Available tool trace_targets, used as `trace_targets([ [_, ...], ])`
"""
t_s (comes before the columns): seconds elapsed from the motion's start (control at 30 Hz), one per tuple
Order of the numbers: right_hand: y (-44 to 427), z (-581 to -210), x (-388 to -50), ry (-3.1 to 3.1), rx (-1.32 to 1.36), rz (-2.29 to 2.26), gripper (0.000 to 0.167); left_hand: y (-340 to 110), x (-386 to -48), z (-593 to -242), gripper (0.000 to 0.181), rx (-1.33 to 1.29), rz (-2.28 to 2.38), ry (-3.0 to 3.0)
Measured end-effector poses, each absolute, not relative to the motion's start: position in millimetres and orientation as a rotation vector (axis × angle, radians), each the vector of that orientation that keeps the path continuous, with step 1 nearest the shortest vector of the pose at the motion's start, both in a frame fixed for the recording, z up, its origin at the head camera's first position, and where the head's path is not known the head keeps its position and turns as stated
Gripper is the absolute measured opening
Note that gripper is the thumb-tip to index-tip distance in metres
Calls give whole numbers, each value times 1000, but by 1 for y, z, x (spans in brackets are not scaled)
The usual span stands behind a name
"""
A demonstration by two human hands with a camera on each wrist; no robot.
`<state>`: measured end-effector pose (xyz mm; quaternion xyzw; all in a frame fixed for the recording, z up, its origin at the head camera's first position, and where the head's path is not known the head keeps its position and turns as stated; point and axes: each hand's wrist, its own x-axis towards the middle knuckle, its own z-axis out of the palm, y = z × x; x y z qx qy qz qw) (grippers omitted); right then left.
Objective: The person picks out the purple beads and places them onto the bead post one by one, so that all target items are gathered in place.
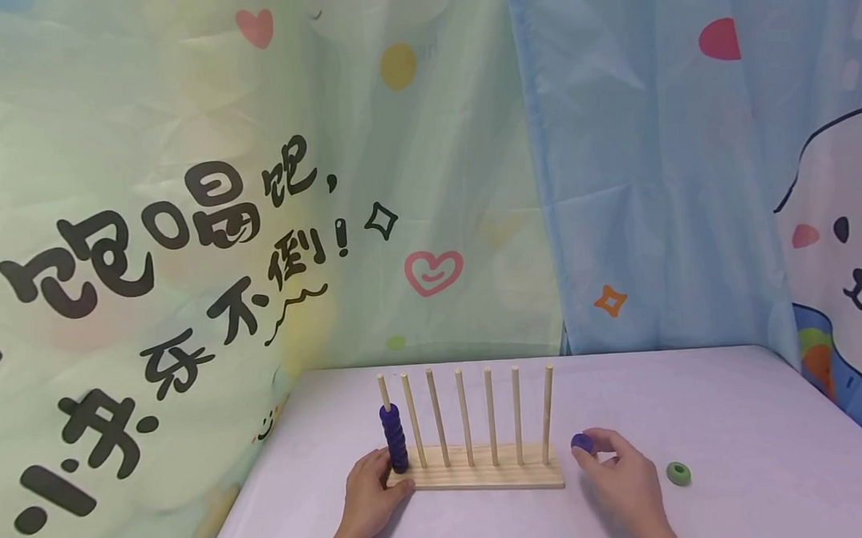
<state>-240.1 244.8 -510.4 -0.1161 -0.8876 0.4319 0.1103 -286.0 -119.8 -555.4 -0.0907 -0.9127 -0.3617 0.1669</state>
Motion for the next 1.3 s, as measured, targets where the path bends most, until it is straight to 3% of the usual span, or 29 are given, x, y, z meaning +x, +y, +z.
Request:
trace_targets([
  [0.2,237,-511,-237,-2632,-317,1265,58,-120,-286,-556,52,-249,-1033,-2601],
  [0.6,203,-514,-231,-2657,-220,1336,39,-120,-287,-557,53,-242,-1049,-2617],
  [1.3,131,-521,-231,-2543,19,1561,33,-120,-288,-558,55,-264,-1046,-2603],
])
